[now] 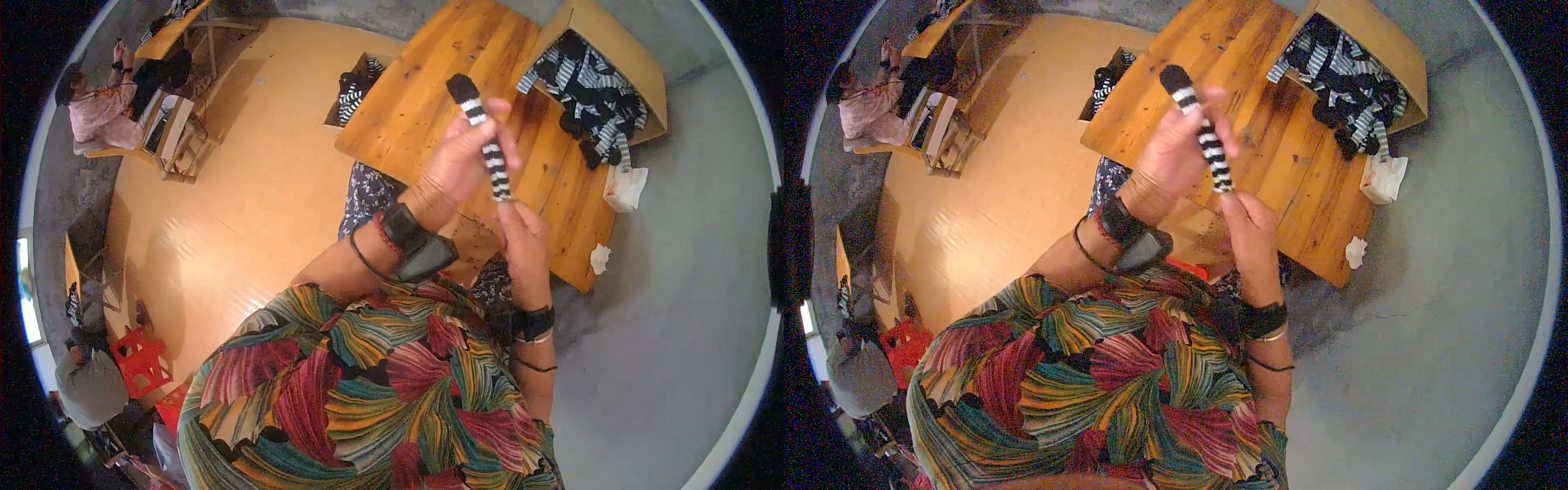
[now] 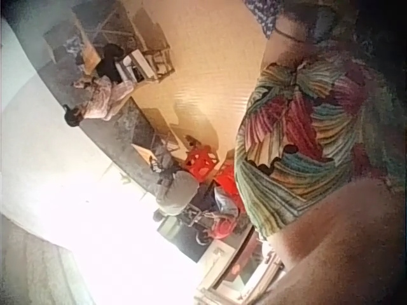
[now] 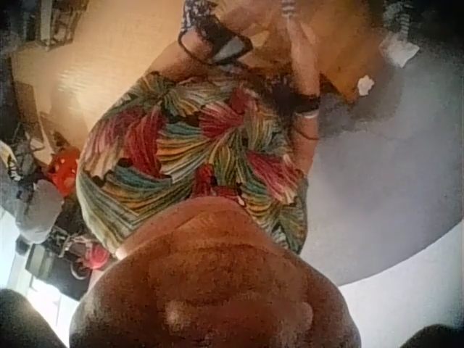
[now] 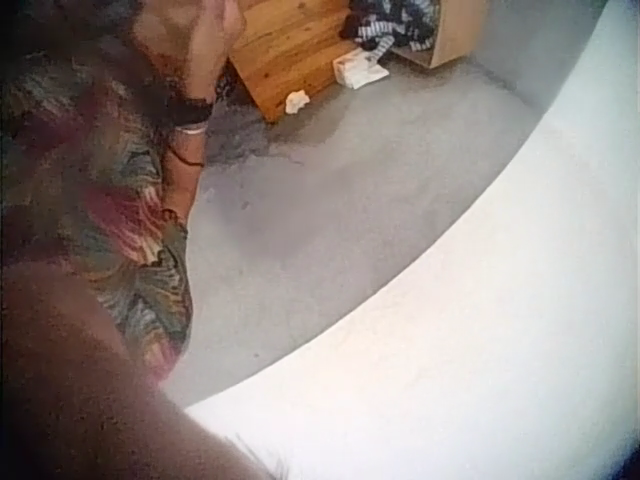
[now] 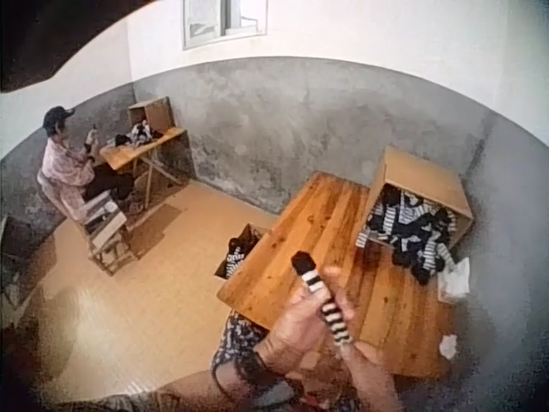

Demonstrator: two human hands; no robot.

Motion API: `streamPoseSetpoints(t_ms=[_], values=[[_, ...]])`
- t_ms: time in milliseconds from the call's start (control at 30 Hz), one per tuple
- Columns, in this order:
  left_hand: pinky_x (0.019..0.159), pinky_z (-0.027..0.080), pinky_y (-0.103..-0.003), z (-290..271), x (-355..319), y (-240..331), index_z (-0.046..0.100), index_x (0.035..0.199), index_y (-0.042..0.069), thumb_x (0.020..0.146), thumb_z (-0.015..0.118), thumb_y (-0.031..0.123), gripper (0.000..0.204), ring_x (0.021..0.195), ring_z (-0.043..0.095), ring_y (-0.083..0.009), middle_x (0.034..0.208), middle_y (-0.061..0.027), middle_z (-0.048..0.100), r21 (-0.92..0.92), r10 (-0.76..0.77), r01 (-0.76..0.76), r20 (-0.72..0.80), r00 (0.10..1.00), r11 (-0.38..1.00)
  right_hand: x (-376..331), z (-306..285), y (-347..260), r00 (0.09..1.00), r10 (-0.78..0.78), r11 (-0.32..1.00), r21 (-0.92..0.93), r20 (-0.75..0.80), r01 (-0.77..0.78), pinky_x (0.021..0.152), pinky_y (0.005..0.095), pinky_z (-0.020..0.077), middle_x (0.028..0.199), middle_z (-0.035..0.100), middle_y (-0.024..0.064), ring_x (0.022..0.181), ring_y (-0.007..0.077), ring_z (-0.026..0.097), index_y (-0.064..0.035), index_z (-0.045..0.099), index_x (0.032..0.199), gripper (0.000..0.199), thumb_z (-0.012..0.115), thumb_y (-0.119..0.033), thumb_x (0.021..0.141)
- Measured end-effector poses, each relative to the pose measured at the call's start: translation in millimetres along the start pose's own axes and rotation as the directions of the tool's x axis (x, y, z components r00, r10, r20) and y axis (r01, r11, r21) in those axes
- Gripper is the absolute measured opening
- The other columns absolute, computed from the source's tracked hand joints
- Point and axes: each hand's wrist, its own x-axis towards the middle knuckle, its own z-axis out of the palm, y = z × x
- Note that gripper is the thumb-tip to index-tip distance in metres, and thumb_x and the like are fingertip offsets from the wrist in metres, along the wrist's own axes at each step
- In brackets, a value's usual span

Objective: Slide striped socks onto an inspection rod and then remove them during a textile manufacturing process.

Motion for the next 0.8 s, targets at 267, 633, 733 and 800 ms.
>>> streamPoseSetpoints(t_ms=[267,633,733,800], values=[[0.076,0.044,-0.044,-27,21,8,0.053,0.095,0.007,0.084,0.052,0.031,0.026,0.078,0.056,-0.0285,0.080,-0.0097,0.057,-0.299,-0.064,0.058,-0.011,0.998,0.952,-4,-20,28,0.948,-0.301,0.872,-0.433,-0.108,0.228,0.046,0.0206,0.0289,0.058,0.037,-0.0067,0.054,0.0047,0.034,-0.0024,0.047,0.067,0.025,0.049,-0.018,0.087],[0.064,0.042,-0.036,-7,15,-5,0.053,0.092,0.012,0.081,0.056,0.017,0.012,0.065,0.049,-0.0196,0.079,-0.0071,0.054,-0.369,-0.021,-0.035,-0.146,0.989,0.929,-16,-21,35,0.993,0.032,0.996,-0.083,-0.110,-0.042,0.050,0.0206,0.0317,0.061,0.042,-0.0061,0.057,0.0040,0.038,-0.0024,0.051,0.069,0.024,0.048,-0.019,0.087],[0.057,0.039,-0.033,-8,15,1,0.051,0.096,0.011,0.080,0.056,0.013,0.017,0.055,0.043,-0.0171,0.067,-0.0038,0.048,-0.168,0.066,-0.082,-0.098,0.993,0.982,-19,-22,27,0.995,0.039,0.988,-0.145,-0.095,-0.052,0.049,0.0208,0.0310,0.060,0.041,-0.0062,0.056,0.0037,0.037,-0.0024,0.052,0.069,0.025,0.048,-0.019,0.087],[0.055,0.038,-0.032,-8,15,-1,0.051,0.098,0.010,0.081,0.056,0.013,0.018,0.053,0.042,-0.0160,0.065,-0.0030,0.047,-0.123,0.071,-0.086,-0.125,0.990,0.989,-19,-25,27,0.996,0.042,0.979,-0.196,-0.074,-0.056,0.049,0.0212,0.0310,0.060,0.041,-0.0063,0.056,0.0039,0.036,-0.0021,0.052,0.069,0.025,0.048,-0.019,0.087]])
